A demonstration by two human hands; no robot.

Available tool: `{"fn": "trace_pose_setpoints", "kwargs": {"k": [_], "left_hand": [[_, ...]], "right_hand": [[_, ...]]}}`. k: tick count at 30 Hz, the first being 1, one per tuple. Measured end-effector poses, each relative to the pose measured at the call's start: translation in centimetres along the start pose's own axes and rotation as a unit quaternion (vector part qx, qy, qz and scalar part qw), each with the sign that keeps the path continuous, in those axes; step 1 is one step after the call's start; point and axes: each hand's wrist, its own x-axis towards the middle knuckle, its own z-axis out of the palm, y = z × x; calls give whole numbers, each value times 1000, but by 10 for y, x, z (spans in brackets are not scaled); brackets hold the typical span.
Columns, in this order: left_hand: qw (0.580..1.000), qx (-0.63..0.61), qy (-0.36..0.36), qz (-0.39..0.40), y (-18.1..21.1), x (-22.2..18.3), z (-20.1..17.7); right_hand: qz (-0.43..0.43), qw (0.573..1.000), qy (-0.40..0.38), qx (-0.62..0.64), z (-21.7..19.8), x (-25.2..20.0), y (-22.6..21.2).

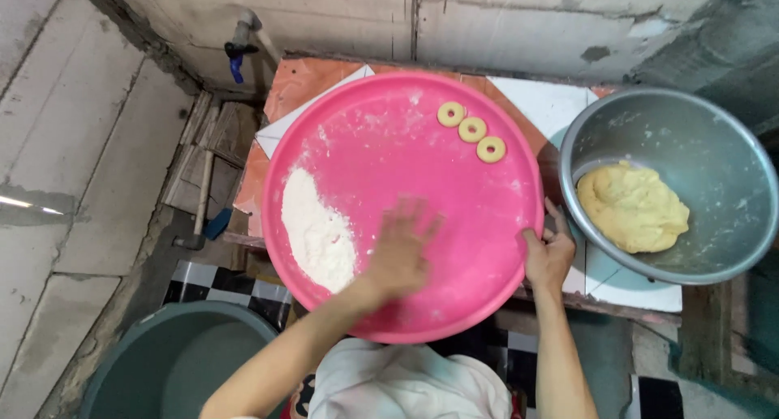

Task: The person is taking pieces of dough from a bowl, rolling them into balls, and shaping them into rings on a pink tray.

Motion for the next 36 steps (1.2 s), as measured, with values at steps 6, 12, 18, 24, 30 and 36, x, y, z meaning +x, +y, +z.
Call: {"fn": "trace_pose_setpoints", "kwargs": {"k": [6, 12, 18, 24, 30, 36], "left_hand": [[983, 57, 171, -47, -24, 79, 57], [989, 87, 76, -97, -63, 16, 7], [986, 5, -161, 49, 22, 8, 14], [556, -780, 130, -255, -4, 9, -33], [380, -857, 140, -318, -31, 14, -28], [356, -910, 130, -168, 18, 4, -66]], "right_hand": [[-7, 1000, -6, 12, -3, -4, -3], [-18, 1000, -4, -3, 0, 7, 18], [-10, 1000, -3, 8, -1, 0, 7], [-91, 994, 4, -67, -11, -15, -8], [-199, 965, 116, -129, -6, -61, -41], [-307, 948, -42, 73, 51, -91, -70]]}}
